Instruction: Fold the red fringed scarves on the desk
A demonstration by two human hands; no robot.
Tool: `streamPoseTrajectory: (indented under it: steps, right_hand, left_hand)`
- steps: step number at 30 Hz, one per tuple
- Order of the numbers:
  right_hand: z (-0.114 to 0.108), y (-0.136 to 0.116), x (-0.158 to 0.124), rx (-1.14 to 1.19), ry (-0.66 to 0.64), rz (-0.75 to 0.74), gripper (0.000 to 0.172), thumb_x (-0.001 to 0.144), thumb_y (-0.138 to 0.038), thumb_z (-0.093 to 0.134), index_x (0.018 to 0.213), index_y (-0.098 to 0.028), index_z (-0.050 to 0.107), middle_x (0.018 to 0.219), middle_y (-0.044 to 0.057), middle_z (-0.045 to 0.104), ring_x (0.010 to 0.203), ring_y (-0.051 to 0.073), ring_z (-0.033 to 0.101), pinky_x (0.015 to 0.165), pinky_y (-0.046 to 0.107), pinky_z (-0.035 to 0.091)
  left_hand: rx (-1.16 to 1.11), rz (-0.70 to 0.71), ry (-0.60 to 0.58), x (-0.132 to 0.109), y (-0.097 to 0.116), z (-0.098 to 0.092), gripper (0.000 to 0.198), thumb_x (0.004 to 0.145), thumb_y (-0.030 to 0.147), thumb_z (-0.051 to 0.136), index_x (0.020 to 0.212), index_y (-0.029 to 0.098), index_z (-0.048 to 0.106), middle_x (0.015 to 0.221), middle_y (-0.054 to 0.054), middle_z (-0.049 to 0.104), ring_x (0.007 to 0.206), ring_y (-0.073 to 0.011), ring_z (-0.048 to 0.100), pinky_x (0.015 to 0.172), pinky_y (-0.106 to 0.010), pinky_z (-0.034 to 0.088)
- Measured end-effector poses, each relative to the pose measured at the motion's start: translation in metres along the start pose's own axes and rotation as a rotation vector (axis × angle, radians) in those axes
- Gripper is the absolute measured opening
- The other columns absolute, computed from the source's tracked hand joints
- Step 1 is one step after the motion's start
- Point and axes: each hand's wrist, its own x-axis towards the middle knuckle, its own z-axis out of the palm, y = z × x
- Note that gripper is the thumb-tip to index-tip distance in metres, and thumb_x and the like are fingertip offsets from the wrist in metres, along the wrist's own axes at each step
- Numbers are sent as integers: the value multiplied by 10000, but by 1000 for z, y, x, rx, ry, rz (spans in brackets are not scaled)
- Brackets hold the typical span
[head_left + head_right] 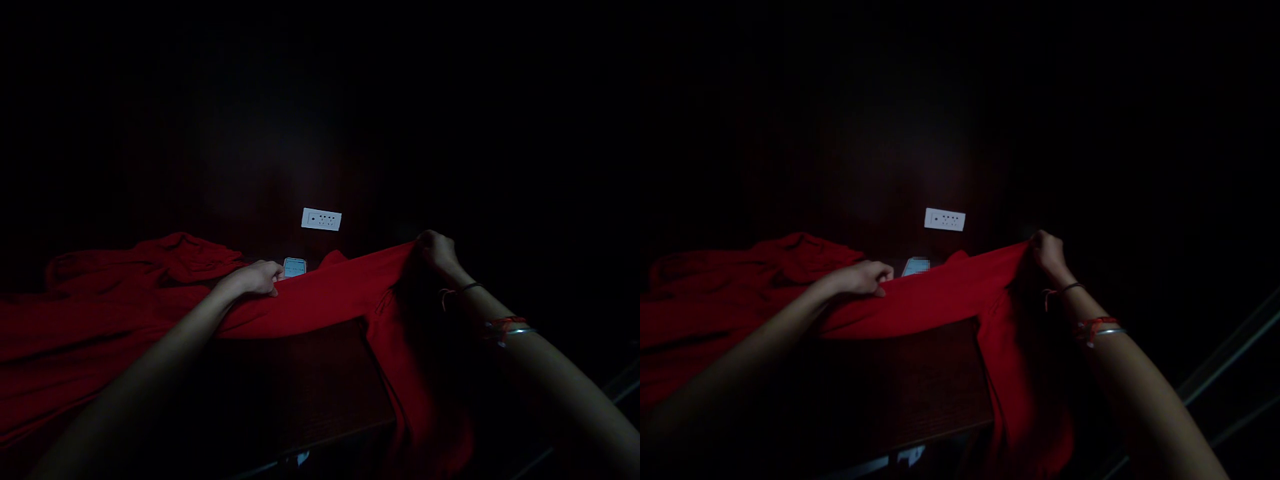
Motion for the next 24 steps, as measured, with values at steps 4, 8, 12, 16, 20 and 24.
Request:
streamPoseTrajectory:
  steps: [4,8,12,16,20,24]
  right_hand:
    - [4,2,1,3,-67,6,188,650,-88,455,746,-118,613,714,66,631,617,139,551,534,203,367]
    - [4,7,3,19,-116,9,181,644,-82,464,727,-130,618,712,66,634,614,144,555,531,207,371]
    - [5,8,-7,46,-124,66,202,631,-68,451,727,-136,615,714,68,633,616,148,558,539,212,379]
    - [14,7,-40,141,-100,207,265,619,-56,411,791,-127,601,727,77,626,652,161,561,566,226,391]
    - [31,6,-83,304,14,336,238,651,-111,400,817,-130,570,766,86,610,678,166,550,593,244,400]
    - [45,10,-121,441,197,465,223,702,-208,375,845,-141,533,822,90,582,713,169,531,613,264,407]
  left_hand:
    - [30,-29,42,1,-3,2,118,554,153,555,604,174,450,594,38,461,566,-108,427,476,-198,262]
    - [38,5,119,3,-4,3,146,547,154,581,561,175,437,576,37,445,585,-119,435,494,-205,272]
    - [80,113,218,1,1,13,120,559,96,545,557,170,451,631,10,469,656,-141,454,556,-217,314]
    - [107,237,368,-19,1,41,152,629,28,403,637,167,464,710,-15,485,691,-139,458,643,-238,349]
    - [282,363,401,-49,-9,75,194,721,39,339,721,177,475,766,-35,474,745,-161,443,665,-256,355]
    - [385,478,263,-69,-13,101,215,777,65,334,800,196,503,802,-35,478,791,-159,447,702,-257,355]
